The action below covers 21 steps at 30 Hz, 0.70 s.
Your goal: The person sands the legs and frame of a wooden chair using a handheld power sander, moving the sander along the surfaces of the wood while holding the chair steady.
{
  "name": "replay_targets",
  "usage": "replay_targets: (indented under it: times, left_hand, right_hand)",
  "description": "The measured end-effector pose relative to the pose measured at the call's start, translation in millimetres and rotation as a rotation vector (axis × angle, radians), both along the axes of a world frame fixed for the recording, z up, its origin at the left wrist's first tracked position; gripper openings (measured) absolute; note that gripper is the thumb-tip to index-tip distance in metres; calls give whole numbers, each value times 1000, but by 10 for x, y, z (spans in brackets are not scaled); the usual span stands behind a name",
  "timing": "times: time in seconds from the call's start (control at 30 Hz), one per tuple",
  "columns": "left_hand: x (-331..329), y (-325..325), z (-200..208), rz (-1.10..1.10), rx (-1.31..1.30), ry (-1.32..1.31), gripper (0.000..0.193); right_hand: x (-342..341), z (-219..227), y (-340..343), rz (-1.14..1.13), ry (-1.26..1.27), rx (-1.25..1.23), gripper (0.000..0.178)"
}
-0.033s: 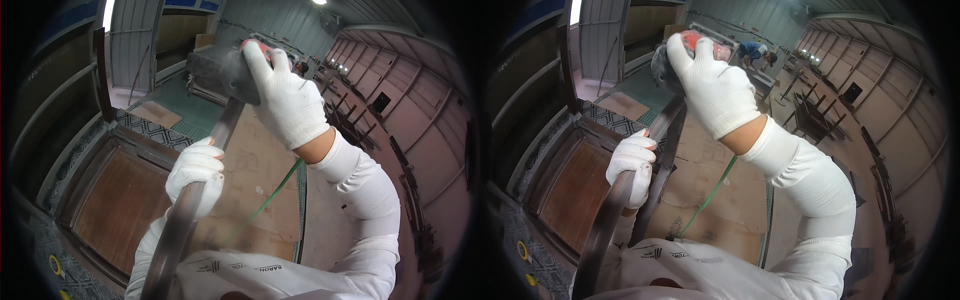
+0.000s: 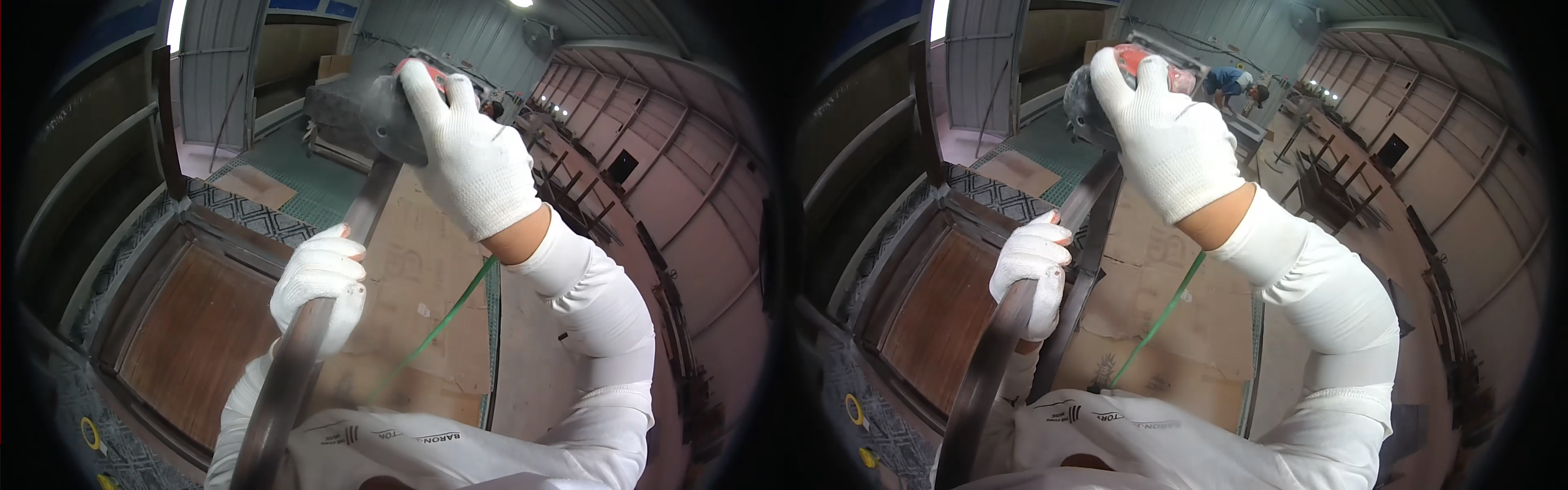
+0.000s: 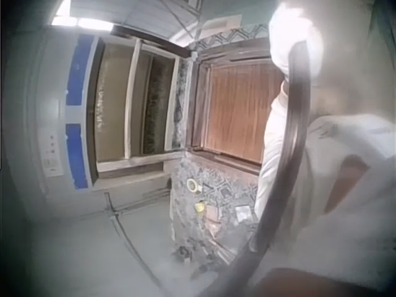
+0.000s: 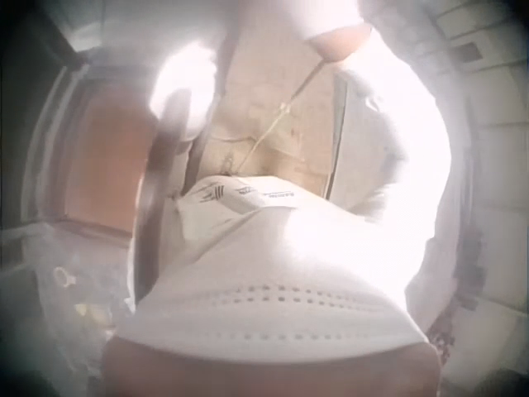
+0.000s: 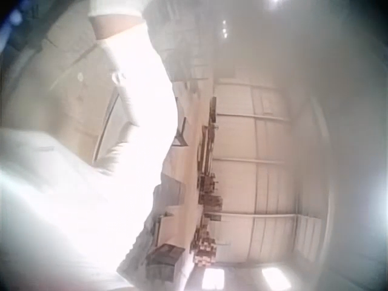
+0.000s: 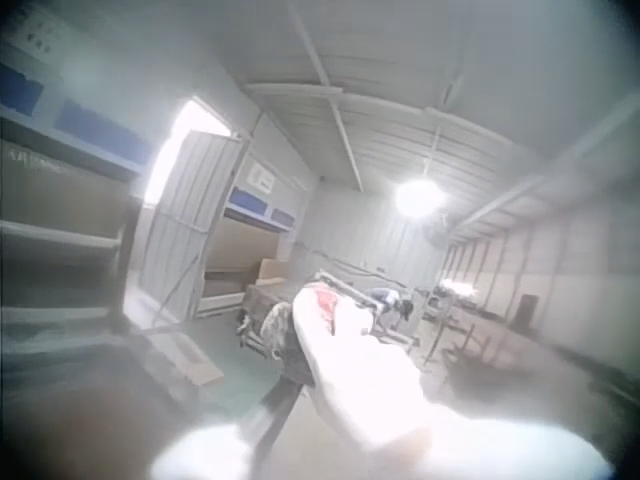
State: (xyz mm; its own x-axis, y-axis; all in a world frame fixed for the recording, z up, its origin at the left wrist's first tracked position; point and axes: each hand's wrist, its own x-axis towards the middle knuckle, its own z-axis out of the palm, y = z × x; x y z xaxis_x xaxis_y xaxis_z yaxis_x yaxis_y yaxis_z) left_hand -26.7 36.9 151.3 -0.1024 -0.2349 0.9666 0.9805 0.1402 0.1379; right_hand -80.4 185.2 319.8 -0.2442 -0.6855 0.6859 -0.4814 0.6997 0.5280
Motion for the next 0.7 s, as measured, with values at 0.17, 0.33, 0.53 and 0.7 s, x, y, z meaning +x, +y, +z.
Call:
replay_targets:
  times: [0.17, 0.33, 0.53, 0.7]
  left_hand:
    - [15, -37, 0, 19, -36, -2, 19]
    - [-20, -23, -32, -1, -39, 18, 20]
    - [39, -129, -26, -8, -92, -4, 14]
    - [7, -13, -47, -35, -36, -6, 12]
  right_hand:
    - [-28, -145, -35, -109, 112, 136, 61]
    - [-2, 91, 40, 17, -18, -69, 66]
    - [16, 171, 429, 126, 123, -497, 78]
    - [91, -408, 886, 272, 28, -1021, 74]
